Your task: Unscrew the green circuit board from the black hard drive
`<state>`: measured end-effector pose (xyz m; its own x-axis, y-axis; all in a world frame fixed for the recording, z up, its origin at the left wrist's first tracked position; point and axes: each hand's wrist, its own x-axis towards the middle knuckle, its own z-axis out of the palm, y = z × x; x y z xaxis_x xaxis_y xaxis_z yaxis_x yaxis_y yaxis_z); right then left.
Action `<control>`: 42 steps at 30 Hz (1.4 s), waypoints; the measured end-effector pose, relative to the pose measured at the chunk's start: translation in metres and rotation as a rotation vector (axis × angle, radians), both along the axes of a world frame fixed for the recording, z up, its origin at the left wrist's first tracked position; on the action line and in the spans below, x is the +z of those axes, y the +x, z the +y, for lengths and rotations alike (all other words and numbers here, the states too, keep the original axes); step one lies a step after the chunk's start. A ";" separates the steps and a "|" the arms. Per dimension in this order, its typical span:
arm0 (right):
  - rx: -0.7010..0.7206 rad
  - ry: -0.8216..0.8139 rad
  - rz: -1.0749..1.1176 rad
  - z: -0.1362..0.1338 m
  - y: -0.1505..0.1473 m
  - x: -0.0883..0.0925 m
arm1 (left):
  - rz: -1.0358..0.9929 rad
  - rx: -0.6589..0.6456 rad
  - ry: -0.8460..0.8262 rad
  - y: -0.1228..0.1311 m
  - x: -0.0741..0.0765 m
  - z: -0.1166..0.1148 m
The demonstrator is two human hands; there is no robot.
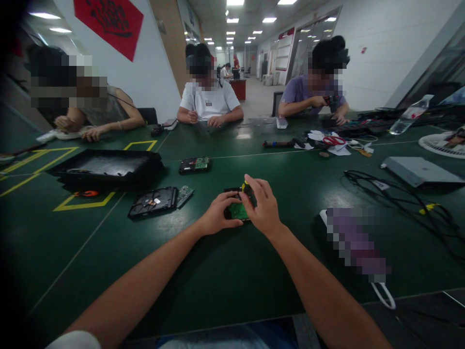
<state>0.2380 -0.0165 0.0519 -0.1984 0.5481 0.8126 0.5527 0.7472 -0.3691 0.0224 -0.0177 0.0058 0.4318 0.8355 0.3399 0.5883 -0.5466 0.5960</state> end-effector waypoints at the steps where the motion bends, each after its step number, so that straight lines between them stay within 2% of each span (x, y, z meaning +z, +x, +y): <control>1: 0.006 -0.011 0.002 0.000 0.000 -0.001 | 0.000 0.001 0.000 0.000 0.000 0.000; 8: -0.040 0.006 0.039 0.003 0.002 -0.002 | 0.026 0.000 -0.003 -0.002 0.000 0.000; 14: 0.006 -0.057 0.044 0.003 0.001 -0.003 | 0.023 0.005 -0.019 -0.002 0.001 -0.001; 19: -0.028 -0.014 0.070 0.004 0.002 -0.003 | 0.015 -0.003 0.000 -0.002 -0.001 0.000; 36: 0.010 -0.036 0.100 0.003 0.003 -0.003 | 0.024 -0.003 0.017 -0.002 0.000 -0.001; 42: -0.023 -0.006 0.092 0.003 0.002 -0.003 | 0.026 -0.007 0.009 -0.003 0.000 0.000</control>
